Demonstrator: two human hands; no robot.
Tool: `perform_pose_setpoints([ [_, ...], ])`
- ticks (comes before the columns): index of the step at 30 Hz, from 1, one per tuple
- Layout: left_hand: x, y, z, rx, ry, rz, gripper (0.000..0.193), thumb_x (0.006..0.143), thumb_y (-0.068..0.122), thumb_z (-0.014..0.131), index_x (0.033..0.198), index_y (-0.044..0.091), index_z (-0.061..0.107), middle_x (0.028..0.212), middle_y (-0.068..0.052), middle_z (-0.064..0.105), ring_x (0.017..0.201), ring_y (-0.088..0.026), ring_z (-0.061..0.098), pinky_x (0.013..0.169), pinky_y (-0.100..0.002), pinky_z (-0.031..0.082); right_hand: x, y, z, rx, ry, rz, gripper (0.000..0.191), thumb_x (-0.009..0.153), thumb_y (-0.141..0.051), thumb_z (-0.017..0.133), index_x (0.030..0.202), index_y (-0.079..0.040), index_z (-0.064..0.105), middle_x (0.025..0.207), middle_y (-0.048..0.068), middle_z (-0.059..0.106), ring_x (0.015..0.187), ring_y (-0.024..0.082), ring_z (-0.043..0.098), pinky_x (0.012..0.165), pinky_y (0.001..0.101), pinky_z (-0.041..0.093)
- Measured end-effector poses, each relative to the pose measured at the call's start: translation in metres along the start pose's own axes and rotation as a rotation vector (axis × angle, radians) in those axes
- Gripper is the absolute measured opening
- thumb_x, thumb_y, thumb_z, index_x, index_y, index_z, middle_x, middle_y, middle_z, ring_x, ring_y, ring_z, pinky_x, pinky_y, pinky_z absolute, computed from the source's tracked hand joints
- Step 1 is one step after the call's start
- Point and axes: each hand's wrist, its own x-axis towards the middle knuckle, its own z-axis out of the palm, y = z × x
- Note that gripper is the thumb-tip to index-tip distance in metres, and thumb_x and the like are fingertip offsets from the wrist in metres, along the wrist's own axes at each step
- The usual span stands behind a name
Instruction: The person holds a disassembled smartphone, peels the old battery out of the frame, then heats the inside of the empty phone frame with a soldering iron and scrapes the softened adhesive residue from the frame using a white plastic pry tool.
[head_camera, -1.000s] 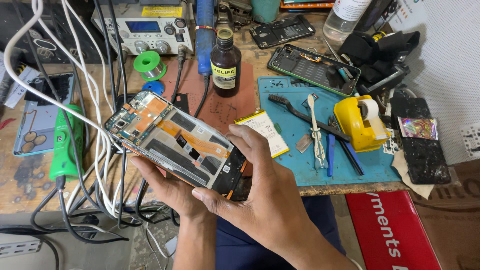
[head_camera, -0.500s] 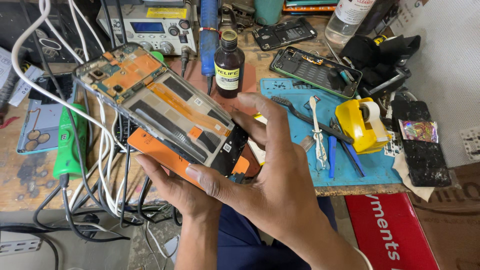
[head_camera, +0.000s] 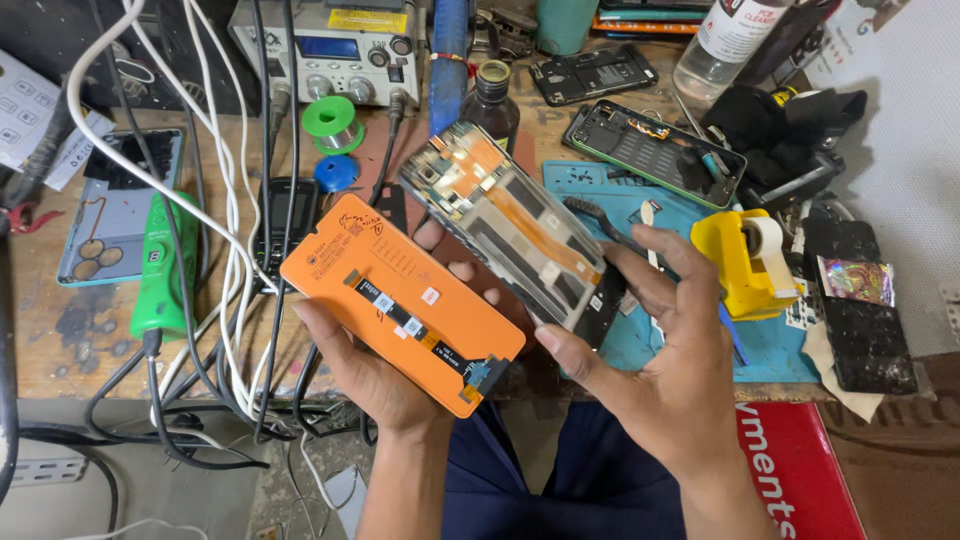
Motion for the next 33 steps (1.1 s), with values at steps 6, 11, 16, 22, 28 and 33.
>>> perform_pose_setpoints([
  [6, -0.005, 0.001, -0.01, 0.023, 0.01, 0.058, 0.08, 0.103, 0.071, 0.03, 0.155, 0.011, 0.041, 0.136, -0.018, 0.06, 0.108, -0.036, 0.069, 0.086, -0.06, 0.062, -0.014, 0.042, -0.009, -0.297, -0.037, -0.032, 0.092, 0.077, -0.027, 0.089, 0.144, 0.003, 0.034, 0.138, 0.03, 0.061, 0.134, 0.037, 0.062, 0.107, 0.0414, 0.05],
  [11, -0.006, 0.0, -0.009, 0.094, 0.039, 0.082, 0.08, 0.105, 0.071, 0.034, 0.154, 0.008, 0.042, 0.132, -0.018, 0.061, 0.105, -0.036, 0.069, 0.084, -0.059, 0.062, -0.007, 0.054, -0.004, -0.447, -0.13, -0.089, 0.09, 0.075, -0.026, 0.087, 0.143, 0.005, 0.035, 0.14, 0.028, 0.058, 0.13, 0.041, 0.06, 0.106, 0.0465, 0.05],
  [16, -0.007, -0.002, -0.004, 0.217, 0.167, 0.131, 0.081, 0.105, 0.067, 0.04, 0.157, 0.006, 0.039, 0.132, -0.019, 0.06, 0.115, -0.032, 0.065, 0.097, -0.049, 0.058, -0.001, 0.034, 0.003, -0.534, -0.12, -0.152, 0.074, 0.082, -0.02, 0.082, 0.141, 0.002, 0.045, 0.142, 0.026, 0.058, 0.13, 0.043, 0.059, 0.106, 0.0467, 0.048],
  [22, -0.008, -0.005, 0.001, 0.223, 0.108, 0.071, 0.085, 0.101, 0.069, 0.041, 0.156, 0.005, 0.038, 0.134, -0.02, 0.059, 0.121, -0.033, 0.062, 0.1, -0.047, 0.056, -0.023, -0.004, 0.026, -0.071, -0.181, -0.126, 0.054, 0.095, -0.017, 0.07, 0.143, -0.004, 0.048, 0.133, 0.012, 0.069, 0.127, 0.023, 0.069, 0.112, 0.0382, 0.053],
  [28, -0.008, -0.009, -0.003, 0.184, 0.1, 0.042, 0.085, 0.1, 0.07, 0.042, 0.156, 0.006, 0.037, 0.134, -0.021, 0.059, 0.119, -0.034, 0.061, 0.103, -0.046, 0.053, -0.026, -0.007, 0.044, 0.218, -0.289, -0.074, 0.059, 0.101, -0.02, 0.062, 0.151, 0.0, 0.037, 0.138, 0.015, 0.065, 0.114, 0.021, 0.065, 0.103, 0.0367, 0.055],
  [33, -0.011, -0.009, -0.006, 0.237, 0.034, 0.039, 0.089, 0.102, 0.073, 0.041, 0.154, 0.0, 0.039, 0.133, -0.023, 0.059, 0.12, -0.035, 0.061, 0.102, -0.046, 0.054, -0.009, -0.007, 0.043, 0.534, -0.253, 0.136, 0.053, 0.104, -0.02, 0.054, 0.151, -0.001, 0.04, 0.12, 0.016, 0.07, 0.087, 0.013, 0.058, 0.081, 0.0311, 0.052],
])
